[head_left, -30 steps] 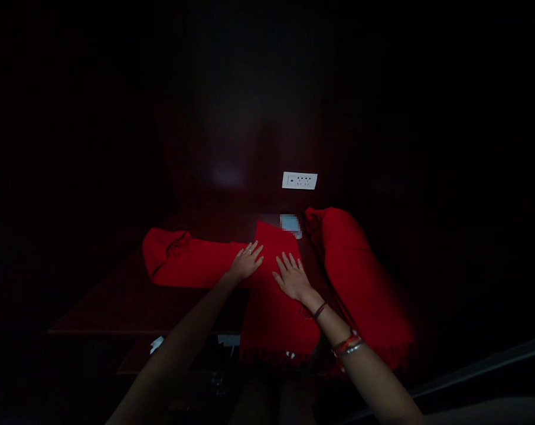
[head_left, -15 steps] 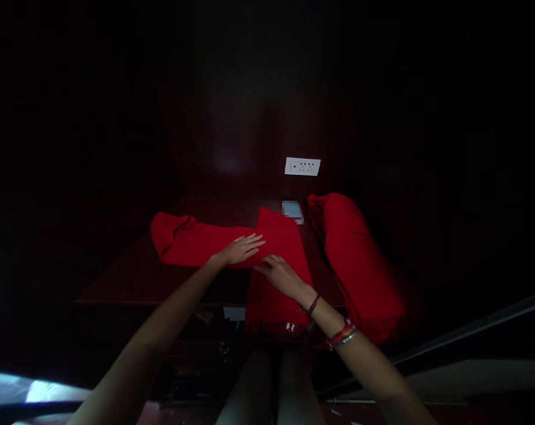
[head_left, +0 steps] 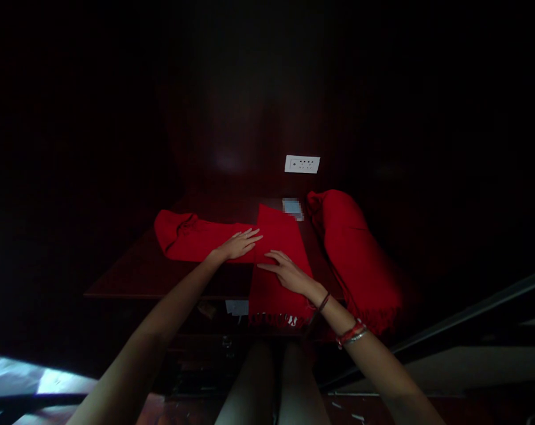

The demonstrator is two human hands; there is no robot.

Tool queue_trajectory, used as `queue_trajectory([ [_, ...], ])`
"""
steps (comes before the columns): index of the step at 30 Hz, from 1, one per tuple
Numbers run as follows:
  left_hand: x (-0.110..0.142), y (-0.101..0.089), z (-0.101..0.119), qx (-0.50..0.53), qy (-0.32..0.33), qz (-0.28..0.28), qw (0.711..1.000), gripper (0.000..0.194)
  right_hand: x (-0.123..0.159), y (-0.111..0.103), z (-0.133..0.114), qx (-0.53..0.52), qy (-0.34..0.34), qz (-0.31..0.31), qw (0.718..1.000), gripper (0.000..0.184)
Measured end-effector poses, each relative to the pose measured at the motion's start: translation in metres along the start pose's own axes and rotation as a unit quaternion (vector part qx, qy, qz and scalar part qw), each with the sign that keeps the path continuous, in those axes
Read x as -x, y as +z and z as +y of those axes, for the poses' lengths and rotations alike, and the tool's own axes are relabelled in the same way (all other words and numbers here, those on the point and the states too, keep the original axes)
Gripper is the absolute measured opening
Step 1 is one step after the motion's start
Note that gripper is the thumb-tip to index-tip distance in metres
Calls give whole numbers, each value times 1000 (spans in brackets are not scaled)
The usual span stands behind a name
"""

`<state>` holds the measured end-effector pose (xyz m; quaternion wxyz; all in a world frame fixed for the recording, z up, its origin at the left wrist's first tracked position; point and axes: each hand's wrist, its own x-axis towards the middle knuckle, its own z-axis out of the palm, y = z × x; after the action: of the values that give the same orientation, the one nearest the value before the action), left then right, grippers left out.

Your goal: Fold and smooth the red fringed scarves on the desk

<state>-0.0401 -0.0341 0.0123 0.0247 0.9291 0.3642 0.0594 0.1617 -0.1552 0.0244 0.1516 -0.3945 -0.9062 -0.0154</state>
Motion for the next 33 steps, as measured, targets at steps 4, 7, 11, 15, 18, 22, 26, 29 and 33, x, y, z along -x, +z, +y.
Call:
queue_trajectory([
  [4,2,-1,23,28,0,67,997,42,23,-10,16,18,150,23,988,42],
  [7,12,3,40,13,19,44,999,46,38,-8,29,29,199,-54,978,50],
  [11,26,10,47,-13,20,15,1000,48,48,-2,36,19,212,-102,972,51],
  [15,22,4,41,17,10,-37,999,48,44,-9,42,-31,217,-127,967,56],
  [18,4,-8,38,59,-9,-39,997,48,24,-19,52,-34,244,-62,967,61],
  [22,-27,-13,36,53,-95,40,993,55,-13,-17,70,-3,293,-8,956,66],
  [26,-41,5,28,28,-155,9,987,54,-28,5,84,-21,338,-85,937,65],
  [29,-40,18,21,24,-153,12,988,53,-26,14,88,-28,350,-103,931,64],
  [33,-39,21,18,23,-149,43,988,51,-30,9,86,-34,365,-116,923,68],
])
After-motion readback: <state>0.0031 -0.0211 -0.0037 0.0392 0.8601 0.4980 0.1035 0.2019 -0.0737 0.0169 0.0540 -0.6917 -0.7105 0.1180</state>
